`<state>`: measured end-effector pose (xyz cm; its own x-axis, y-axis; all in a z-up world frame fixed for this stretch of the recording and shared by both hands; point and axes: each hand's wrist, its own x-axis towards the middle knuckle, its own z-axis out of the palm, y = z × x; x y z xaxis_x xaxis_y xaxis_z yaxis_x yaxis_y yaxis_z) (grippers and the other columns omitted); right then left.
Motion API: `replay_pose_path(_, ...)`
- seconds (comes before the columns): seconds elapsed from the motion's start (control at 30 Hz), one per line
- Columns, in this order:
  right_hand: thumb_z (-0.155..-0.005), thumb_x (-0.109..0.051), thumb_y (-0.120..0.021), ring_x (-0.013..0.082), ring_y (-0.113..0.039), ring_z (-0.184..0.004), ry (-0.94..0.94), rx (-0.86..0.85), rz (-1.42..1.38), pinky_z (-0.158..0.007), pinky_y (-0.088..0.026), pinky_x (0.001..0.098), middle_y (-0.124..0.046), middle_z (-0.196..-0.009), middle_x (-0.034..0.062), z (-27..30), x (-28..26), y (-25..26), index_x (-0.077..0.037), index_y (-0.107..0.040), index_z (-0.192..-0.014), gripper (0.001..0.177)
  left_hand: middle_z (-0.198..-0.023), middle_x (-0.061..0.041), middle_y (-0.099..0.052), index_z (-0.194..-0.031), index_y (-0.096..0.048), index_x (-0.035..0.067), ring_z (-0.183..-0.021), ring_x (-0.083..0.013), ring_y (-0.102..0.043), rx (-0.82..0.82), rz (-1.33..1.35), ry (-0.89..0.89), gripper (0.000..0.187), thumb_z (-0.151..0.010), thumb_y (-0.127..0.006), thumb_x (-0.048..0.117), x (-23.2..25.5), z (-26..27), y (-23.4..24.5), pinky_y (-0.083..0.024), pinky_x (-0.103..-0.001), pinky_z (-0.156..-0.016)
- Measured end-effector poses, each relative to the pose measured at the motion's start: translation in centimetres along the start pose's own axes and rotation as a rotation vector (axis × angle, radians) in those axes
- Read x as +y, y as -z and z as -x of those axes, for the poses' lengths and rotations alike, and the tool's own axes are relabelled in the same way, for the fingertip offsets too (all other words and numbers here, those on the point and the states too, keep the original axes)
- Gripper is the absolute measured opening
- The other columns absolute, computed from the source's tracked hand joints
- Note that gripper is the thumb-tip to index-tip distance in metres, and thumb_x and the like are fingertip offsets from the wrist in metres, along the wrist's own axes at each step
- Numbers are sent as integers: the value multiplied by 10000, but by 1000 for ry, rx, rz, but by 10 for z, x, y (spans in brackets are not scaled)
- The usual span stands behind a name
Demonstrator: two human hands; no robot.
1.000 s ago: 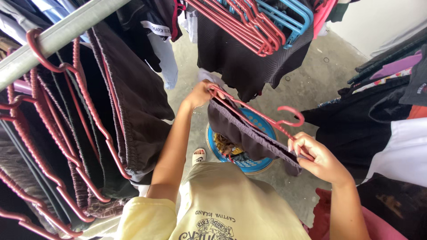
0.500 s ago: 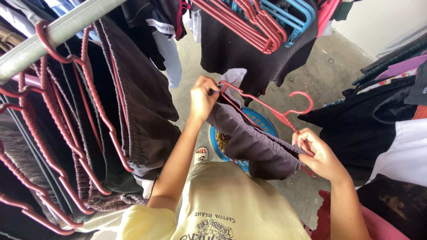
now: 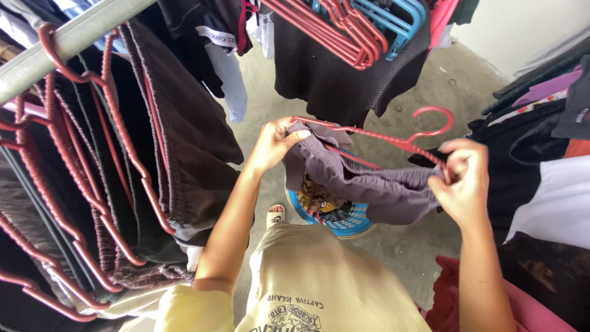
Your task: The person hangs various items of clothing including shirts and shorts from a laundry basket onto hangers and places them on a garment rack.
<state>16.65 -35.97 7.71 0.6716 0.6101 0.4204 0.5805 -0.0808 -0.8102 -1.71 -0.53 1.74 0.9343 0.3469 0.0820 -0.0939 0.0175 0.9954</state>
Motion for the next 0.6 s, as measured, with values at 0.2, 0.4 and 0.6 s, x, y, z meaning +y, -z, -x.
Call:
replay_pose_path(0.2,-707,176,-714,183,-676,-1116,-369,194,-116,-782,-602,307,-388,-1455,116,-6,78,33,-89,-249,-1385,864,-1037,4,-669,-1213,-704,-35,-928,-69,-572,362,135,-146,223,-1008,-737,48,-18,4,16,-477,-235,-842)
replay_pose_path(0.4,-740,165,-715,301,-698,-1182,-349,125,-31,-779,-601,350,-383,-1582,175,1,103,42,-119,-272,-1395,840,-1063,16,-709,-1177,-674,-18,-942,-58,-627,349,123,-113,216,-964,-689,10,-21,13,19,-505,-206,-857)
replay_pose_path(0.6,-722,194,-725,311,-650,-1210,-300,103,24,-787,-632,373,-362,-1563,222,-6,77,49,-107,-278,-1331,813,-1058,36,-682,-1196,-681,-30,-936,-32,-582,410,93,-195,228,-969,-706,-30,-21,18,28,-464,-184,-846)
